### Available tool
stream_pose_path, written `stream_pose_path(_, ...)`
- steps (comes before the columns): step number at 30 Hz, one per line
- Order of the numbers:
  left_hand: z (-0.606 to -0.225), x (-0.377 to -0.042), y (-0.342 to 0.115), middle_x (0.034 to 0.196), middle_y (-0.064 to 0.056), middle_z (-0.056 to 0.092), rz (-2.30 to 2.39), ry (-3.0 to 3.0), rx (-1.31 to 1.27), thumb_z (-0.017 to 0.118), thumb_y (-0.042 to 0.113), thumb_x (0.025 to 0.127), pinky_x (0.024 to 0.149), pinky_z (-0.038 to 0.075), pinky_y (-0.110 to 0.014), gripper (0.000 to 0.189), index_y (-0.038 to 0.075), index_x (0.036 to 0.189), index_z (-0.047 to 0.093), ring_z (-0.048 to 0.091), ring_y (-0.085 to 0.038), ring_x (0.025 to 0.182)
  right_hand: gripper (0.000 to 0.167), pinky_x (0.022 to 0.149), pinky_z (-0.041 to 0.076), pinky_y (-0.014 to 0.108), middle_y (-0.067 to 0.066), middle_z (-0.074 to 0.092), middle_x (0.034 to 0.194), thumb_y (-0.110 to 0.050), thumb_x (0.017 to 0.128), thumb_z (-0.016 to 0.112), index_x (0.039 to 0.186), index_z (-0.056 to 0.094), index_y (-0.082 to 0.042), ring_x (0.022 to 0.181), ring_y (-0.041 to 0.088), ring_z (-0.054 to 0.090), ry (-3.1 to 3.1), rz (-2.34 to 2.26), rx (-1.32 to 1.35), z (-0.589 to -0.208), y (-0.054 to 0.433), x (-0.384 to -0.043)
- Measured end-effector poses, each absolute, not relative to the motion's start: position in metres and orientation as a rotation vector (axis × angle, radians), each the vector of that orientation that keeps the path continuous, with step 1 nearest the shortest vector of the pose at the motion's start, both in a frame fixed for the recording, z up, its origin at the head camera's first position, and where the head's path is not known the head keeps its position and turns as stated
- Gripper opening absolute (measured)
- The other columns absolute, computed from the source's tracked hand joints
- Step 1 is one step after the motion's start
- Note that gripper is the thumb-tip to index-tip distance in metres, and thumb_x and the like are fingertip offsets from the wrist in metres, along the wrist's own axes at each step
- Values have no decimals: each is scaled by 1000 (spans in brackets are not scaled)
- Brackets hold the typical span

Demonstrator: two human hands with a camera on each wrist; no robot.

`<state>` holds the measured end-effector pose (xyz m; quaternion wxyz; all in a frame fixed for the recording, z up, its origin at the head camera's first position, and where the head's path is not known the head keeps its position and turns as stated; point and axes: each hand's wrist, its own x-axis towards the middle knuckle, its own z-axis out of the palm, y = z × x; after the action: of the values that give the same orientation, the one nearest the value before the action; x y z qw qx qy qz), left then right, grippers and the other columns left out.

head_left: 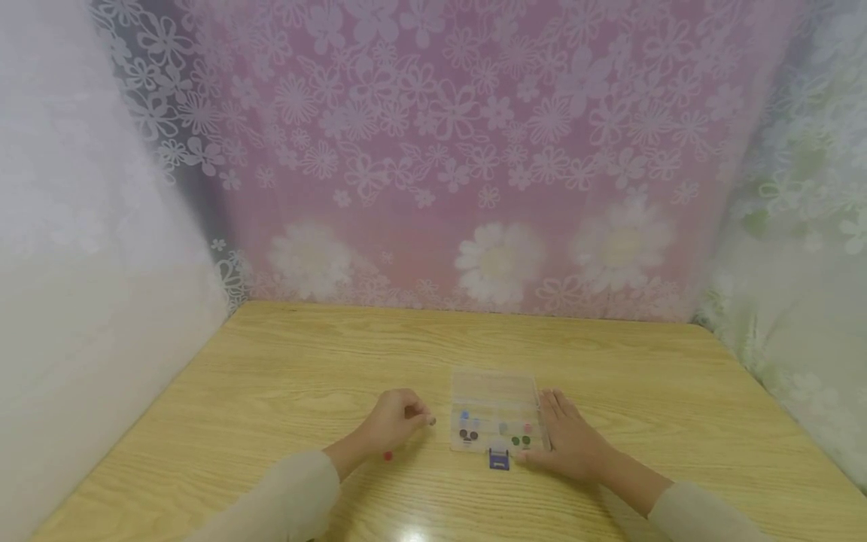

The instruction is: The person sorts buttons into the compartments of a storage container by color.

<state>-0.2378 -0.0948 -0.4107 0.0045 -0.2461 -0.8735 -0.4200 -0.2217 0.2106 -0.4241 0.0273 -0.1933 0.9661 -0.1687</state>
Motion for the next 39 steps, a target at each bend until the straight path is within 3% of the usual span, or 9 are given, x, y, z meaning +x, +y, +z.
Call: stream_pose_path(39,-402,-244,-35,82,-6,63,-1364,-2635,-770,64,8,85,78,50,-23,9,2,81,69,57,-11,79,108,109,19,59,38,18,145,-64,78,57,138,19,18,135,52,15,3027,-521,-642,-425,210,-220)
